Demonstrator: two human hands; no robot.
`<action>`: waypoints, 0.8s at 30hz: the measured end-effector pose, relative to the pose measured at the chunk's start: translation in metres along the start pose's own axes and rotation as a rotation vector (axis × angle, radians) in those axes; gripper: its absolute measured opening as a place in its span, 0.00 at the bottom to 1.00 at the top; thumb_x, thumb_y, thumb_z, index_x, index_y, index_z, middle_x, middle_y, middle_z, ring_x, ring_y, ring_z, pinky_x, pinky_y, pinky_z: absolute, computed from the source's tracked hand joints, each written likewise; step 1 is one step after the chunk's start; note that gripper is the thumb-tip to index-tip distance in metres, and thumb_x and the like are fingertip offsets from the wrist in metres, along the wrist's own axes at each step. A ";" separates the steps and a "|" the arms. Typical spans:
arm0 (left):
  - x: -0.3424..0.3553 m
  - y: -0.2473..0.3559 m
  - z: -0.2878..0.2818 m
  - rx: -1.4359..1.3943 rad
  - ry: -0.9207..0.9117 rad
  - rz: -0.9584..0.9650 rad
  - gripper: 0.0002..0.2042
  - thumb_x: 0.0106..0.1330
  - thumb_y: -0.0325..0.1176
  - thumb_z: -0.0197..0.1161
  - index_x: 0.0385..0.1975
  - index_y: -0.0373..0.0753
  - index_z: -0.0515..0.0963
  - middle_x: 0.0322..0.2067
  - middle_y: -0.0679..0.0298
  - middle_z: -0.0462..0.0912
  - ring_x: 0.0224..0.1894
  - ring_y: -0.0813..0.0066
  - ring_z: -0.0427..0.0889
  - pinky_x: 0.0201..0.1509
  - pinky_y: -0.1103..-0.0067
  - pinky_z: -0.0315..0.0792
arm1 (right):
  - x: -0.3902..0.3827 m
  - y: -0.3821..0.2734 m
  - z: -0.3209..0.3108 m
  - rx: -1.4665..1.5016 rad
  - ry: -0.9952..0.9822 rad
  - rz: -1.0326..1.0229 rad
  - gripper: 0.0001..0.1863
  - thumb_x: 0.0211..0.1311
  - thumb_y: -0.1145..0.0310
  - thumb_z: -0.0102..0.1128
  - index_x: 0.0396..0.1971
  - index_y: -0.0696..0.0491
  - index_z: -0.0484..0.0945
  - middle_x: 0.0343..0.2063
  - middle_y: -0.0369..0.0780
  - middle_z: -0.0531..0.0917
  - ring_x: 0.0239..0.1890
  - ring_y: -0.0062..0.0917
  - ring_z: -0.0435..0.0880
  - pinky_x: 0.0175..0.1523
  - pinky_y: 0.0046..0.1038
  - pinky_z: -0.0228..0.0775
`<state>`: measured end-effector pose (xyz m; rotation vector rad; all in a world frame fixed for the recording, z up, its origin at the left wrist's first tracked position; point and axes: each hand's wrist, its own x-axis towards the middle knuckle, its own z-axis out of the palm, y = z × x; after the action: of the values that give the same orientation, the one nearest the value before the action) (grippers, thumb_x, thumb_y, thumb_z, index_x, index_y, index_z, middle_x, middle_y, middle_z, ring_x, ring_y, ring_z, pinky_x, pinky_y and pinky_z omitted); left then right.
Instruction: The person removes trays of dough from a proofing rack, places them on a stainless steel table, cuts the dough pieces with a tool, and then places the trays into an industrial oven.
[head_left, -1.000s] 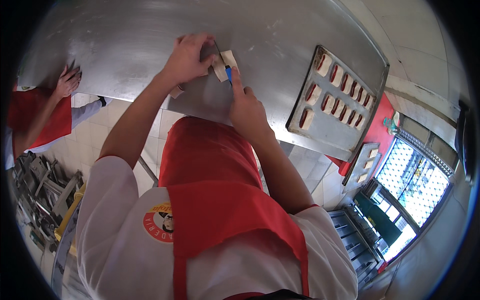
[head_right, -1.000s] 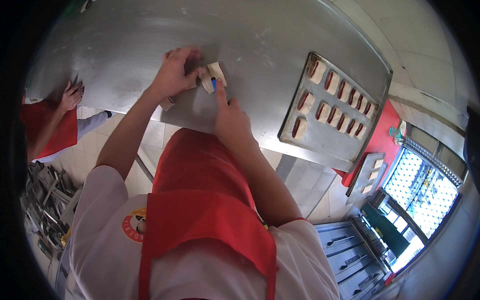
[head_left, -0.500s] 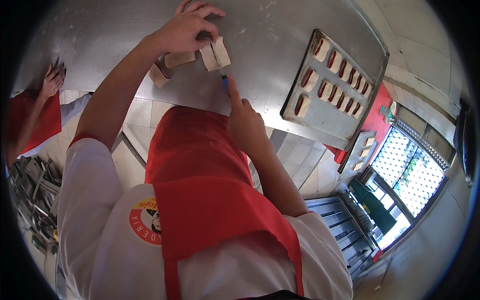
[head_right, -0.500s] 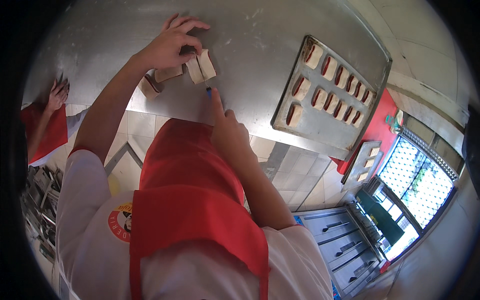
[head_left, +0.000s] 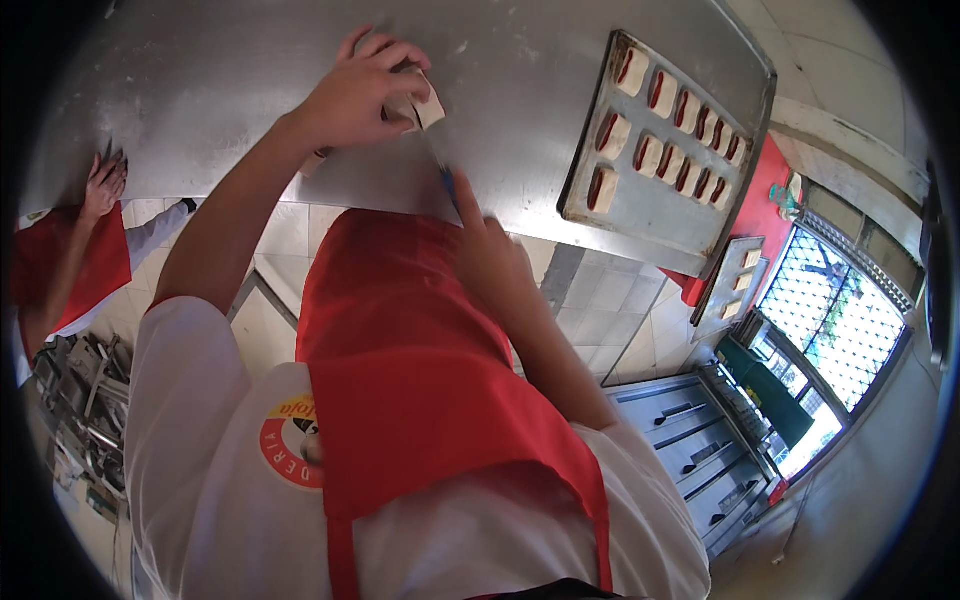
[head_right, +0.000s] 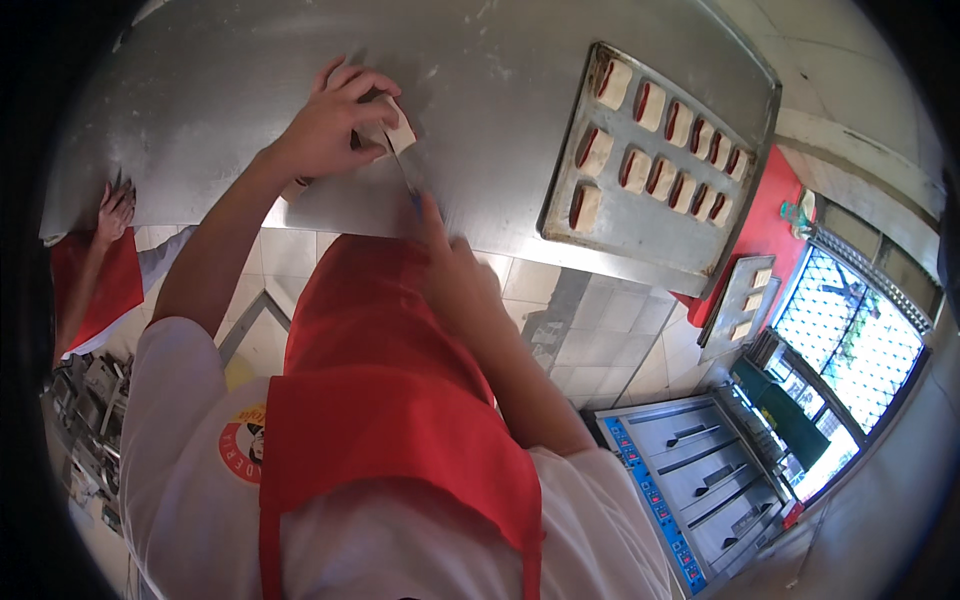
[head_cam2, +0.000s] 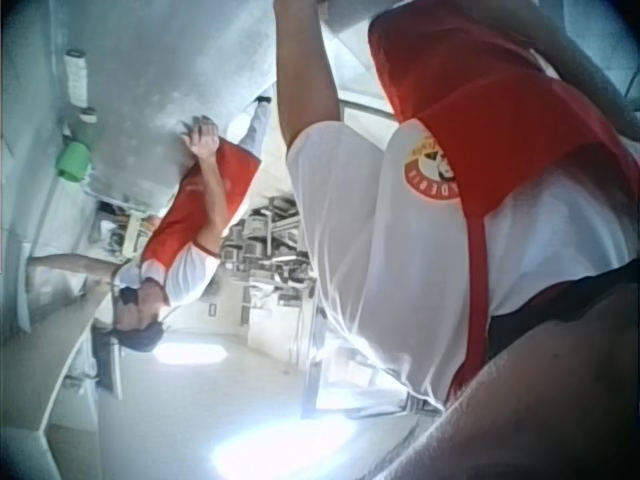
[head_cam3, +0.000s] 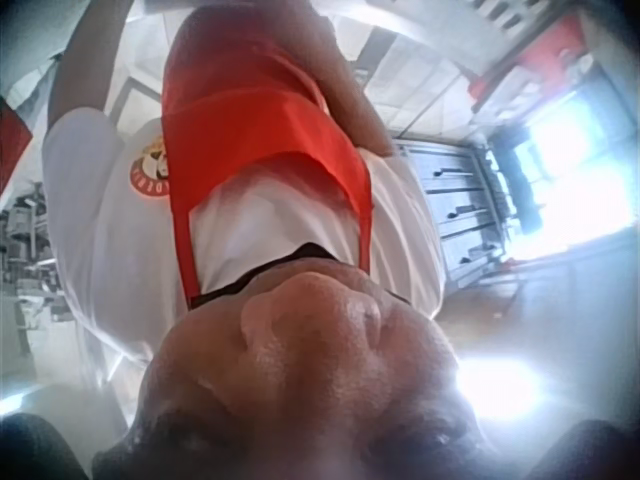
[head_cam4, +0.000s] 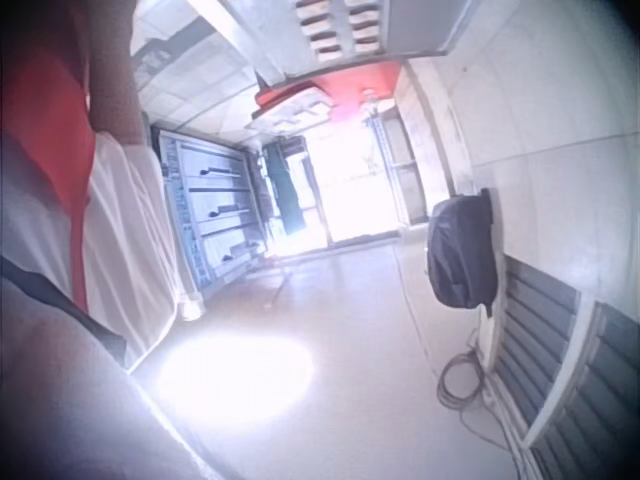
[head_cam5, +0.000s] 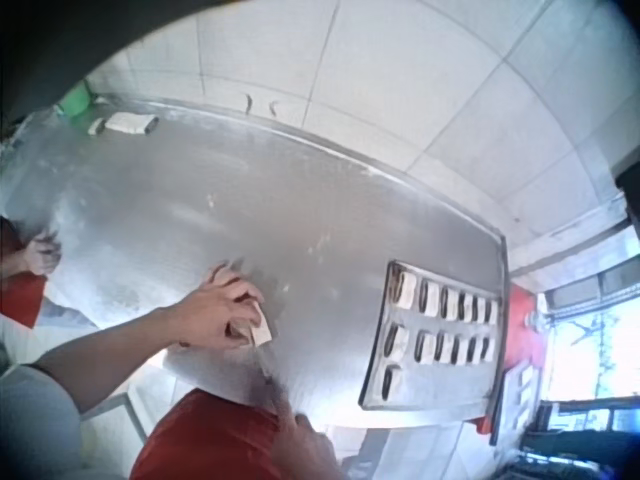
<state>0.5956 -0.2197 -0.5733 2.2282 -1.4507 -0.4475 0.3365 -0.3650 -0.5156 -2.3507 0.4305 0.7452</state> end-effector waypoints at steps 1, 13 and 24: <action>-0.003 -0.001 0.000 -0.011 0.005 -0.005 0.18 0.50 0.31 0.78 0.41 0.48 0.83 0.62 0.70 0.75 0.71 0.62 0.67 0.82 0.50 0.46 | -0.017 0.007 0.000 -0.001 -0.023 0.017 0.45 0.65 0.75 0.52 0.81 0.46 0.45 0.43 0.57 0.81 0.38 0.56 0.87 0.43 0.54 0.81; -0.027 0.007 -0.010 -0.149 0.174 -0.104 0.42 0.48 0.51 0.82 0.65 0.51 0.72 0.64 0.64 0.73 0.70 0.59 0.70 0.81 0.48 0.43 | 0.120 0.053 -0.054 -0.197 0.844 0.009 0.34 0.71 0.72 0.53 0.76 0.51 0.57 0.52 0.59 0.75 0.47 0.57 0.82 0.54 0.55 0.76; -0.036 0.033 0.029 0.088 0.327 -0.334 0.20 0.57 0.46 0.75 0.46 0.43 0.82 0.55 0.62 0.77 0.63 0.60 0.72 0.76 0.48 0.49 | 0.154 -0.015 -0.043 0.043 0.378 -0.237 0.14 0.61 0.69 0.66 0.47 0.55 0.80 0.44 0.49 0.83 0.49 0.45 0.83 0.55 0.39 0.76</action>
<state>0.5413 -0.2038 -0.5799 2.4826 -0.9531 -0.1112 0.4823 -0.3988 -0.5744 -2.4478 0.3122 0.1788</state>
